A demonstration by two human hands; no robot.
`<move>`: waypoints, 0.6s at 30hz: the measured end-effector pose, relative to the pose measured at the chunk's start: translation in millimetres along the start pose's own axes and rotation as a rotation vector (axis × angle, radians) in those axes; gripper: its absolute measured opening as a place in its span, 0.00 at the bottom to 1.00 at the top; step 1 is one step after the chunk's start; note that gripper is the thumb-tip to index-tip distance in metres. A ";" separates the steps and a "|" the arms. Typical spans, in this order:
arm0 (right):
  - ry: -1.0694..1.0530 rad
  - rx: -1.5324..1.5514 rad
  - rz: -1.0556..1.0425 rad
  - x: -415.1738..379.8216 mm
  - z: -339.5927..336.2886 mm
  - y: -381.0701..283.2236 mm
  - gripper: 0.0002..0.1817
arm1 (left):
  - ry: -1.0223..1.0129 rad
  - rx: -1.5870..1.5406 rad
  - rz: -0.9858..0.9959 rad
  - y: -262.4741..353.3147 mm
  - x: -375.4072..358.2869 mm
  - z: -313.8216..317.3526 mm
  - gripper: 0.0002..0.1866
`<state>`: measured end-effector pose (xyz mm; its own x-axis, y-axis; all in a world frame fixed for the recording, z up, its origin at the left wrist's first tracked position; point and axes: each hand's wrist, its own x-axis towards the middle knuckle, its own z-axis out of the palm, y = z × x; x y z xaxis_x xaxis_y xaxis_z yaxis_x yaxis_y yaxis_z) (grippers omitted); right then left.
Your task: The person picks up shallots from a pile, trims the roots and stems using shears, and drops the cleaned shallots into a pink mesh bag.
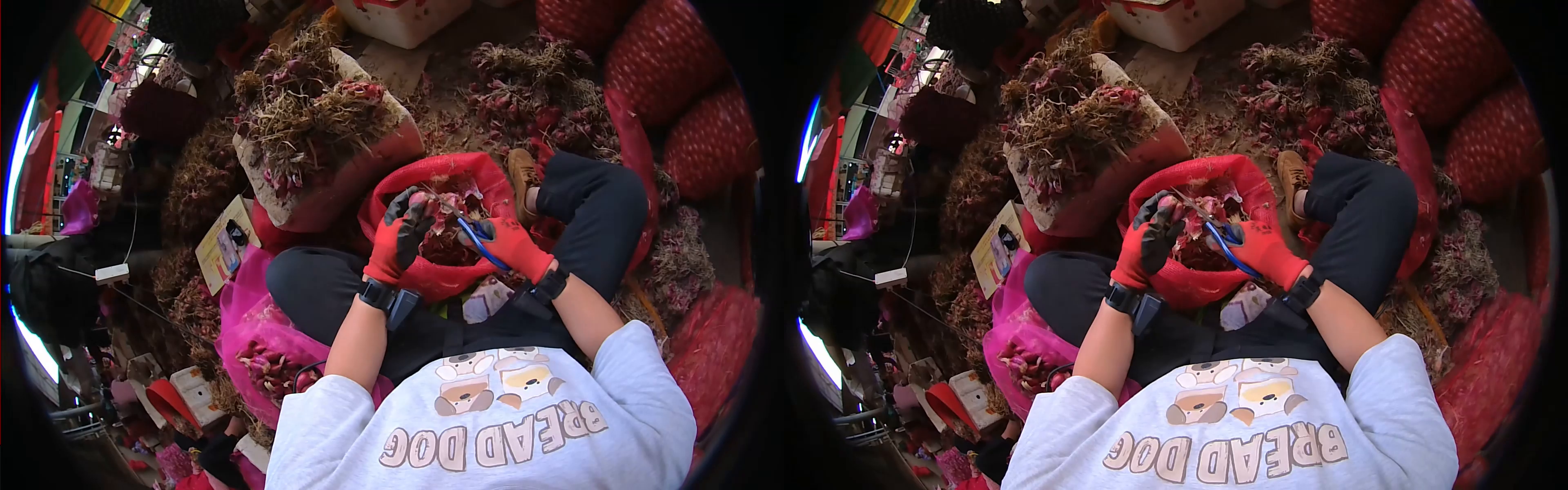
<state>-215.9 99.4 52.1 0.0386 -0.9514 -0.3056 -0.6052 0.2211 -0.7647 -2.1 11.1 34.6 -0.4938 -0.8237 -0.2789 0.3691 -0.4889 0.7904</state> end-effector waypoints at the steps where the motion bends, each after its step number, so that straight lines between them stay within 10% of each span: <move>1: 0.038 -0.018 -0.040 -2.3 -3.1 -2.6 0.17 | 0.027 -0.004 -0.022 2.2 0.7 -0.9 0.21; 9: 0.042 0.229 -0.153 -3.4 -10.9 -13.6 0.17 | -0.414 -0.478 -0.094 12.1 2.0 -8.7 0.21; 18: 0.104 -0.075 -0.120 -8.3 -14.6 -22.9 0.17 | -0.053 0.014 0.024 18.9 -3.3 16.0 0.21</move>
<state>-213.9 99.1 80.4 0.0338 -0.9879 -0.1515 -0.6592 0.0920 -0.7463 -6.1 9.1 59.3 -0.5258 -0.8186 -0.2311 0.3705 -0.4650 0.8041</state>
